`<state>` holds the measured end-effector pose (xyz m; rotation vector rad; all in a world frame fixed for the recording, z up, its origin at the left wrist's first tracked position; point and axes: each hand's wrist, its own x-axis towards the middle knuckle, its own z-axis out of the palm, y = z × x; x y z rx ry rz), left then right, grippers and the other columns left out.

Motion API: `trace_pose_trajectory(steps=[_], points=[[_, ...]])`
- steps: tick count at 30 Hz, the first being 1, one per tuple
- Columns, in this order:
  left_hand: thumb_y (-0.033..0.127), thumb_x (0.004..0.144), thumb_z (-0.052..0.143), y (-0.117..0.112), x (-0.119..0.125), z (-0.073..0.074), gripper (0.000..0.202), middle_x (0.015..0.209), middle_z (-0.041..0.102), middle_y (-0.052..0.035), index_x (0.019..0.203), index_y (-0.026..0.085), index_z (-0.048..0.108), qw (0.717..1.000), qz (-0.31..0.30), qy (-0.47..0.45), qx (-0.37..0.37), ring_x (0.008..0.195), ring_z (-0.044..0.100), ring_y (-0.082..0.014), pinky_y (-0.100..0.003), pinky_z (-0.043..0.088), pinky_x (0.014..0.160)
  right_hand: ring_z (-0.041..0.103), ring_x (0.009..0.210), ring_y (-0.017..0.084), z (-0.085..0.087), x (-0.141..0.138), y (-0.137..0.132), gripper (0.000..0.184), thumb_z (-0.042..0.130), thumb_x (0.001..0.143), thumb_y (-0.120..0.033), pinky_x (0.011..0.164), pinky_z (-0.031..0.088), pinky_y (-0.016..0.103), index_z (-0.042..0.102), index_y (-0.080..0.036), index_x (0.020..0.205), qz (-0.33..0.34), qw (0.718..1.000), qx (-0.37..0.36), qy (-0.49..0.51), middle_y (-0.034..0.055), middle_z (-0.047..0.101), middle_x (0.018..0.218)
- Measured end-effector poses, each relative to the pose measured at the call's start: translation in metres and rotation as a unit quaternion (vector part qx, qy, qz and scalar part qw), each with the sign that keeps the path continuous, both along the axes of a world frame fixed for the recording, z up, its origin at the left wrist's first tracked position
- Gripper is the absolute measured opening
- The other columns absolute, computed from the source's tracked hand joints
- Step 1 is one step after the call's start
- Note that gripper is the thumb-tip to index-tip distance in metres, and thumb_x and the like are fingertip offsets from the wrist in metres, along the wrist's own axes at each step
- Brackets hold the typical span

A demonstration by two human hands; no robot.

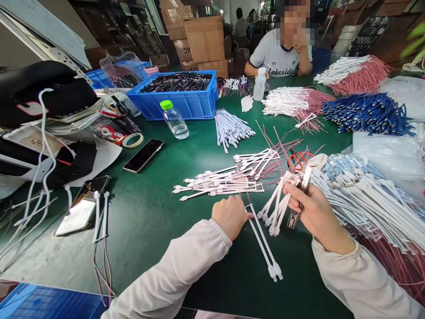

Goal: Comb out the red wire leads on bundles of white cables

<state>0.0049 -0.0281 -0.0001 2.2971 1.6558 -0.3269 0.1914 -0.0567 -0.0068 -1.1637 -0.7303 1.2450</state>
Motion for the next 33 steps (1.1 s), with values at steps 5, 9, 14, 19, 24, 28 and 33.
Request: trace_pose_trajectory(steps=[5,9,14,19,24,28,33], points=[[0.026,0.083,0.052,0.003,0.001,-0.016,0.019,0.102,0.061,-0.0134,0.097,0.015,0.057,0.992,-0.026,-0.122,0.031,0.095,0.062,-0.0281,-0.036,0.05,0.071,0.038,0.048,0.006,0.005,0.002,-0.004,0.023,0.073,0.077,-0.033,0.039,0.026,0.02,0.061,-0.017,0.066,0.041,0.999,-0.033,-0.002,0.0012,0.055,0.069],[0.022,0.078,0.057,0.019,-0.007,-0.025,0.008,0.082,0.061,-0.0045,0.084,0.017,0.055,0.939,0.042,-0.33,-0.086,0.076,0.06,-0.0181,-0.033,0.05,0.069,0.035,0.046,0.006,0.004,0.003,-0.002,0.025,0.072,0.076,-0.034,0.037,0.021,0.02,0.06,-0.016,0.064,0.064,0.995,-0.075,0.001,0.0011,0.053,0.065],[0.026,0.069,0.071,0.031,-0.013,-0.024,0.031,0.069,0.055,0.0024,0.092,0.015,0.053,0.741,0.173,-0.577,-0.297,0.063,0.055,-0.0093,-0.023,0.049,0.058,0.033,0.047,0.005,-0.002,-0.004,-0.002,0.03,0.079,0.069,-0.037,0.037,0.02,0.019,0.06,-0.014,0.065,0.12,0.986,-0.116,-0.007,0.0019,0.055,0.067],[0.029,0.058,0.082,0.027,-0.012,-0.023,0.05,0.072,0.056,0.0032,0.098,0.013,0.055,0.656,0.202,-0.636,-0.353,0.066,0.057,-0.0071,-0.026,0.05,0.071,0.034,0.048,0.005,-0.011,-0.013,-0.007,0.032,0.08,0.068,-0.04,0.039,0.023,0.019,0.061,-0.014,0.068,0.125,0.985,-0.117,-0.008,-0.0006,0.052,0.064],[0.029,0.054,0.085,0.027,-0.013,-0.023,0.056,0.073,0.057,0.0025,0.099,0.014,0.056,0.641,0.207,-0.647,-0.359,0.072,0.059,-0.009,-0.026,0.049,0.073,0.034,0.048,0.005,-0.013,-0.015,-0.009,0.034,0.081,0.067,-0.04,0.04,0.024,0.02,0.06,-0.014,0.068,0.119,0.986,-0.12,-0.006,-0.0003,0.053,0.063],[0.027,0.054,0.085,0.027,-0.014,-0.021,0.055,0.074,0.058,0.0026,0.099,0.014,0.056,0.624,0.214,-0.653,-0.372,0.073,0.06,-0.0092,-0.025,0.048,0.073,0.035,0.049,0.006,-0.01,-0.016,-0.008,0.032,0.079,0.069,-0.041,0.04,0.024,0.02,0.062,-0.014,0.072,0.111,0.986,-0.121,-0.005,0.0029,0.058,0.071],[0.026,0.056,0.084,0.02,-0.007,-0.023,0.054,0.077,0.058,0.002,0.101,0.015,0.055,0.584,0.209,-0.676,-0.397,0.073,0.06,-0.0095,-0.027,0.047,0.076,0.034,0.05,0.007,-0.01,-0.019,-0.01,0.032,0.077,0.071,-0.042,0.041,0.025,0.021,0.06,-0.015,0.07,0.154,0.982,-0.109,0.021,-0.0011,0.048,0.064]])
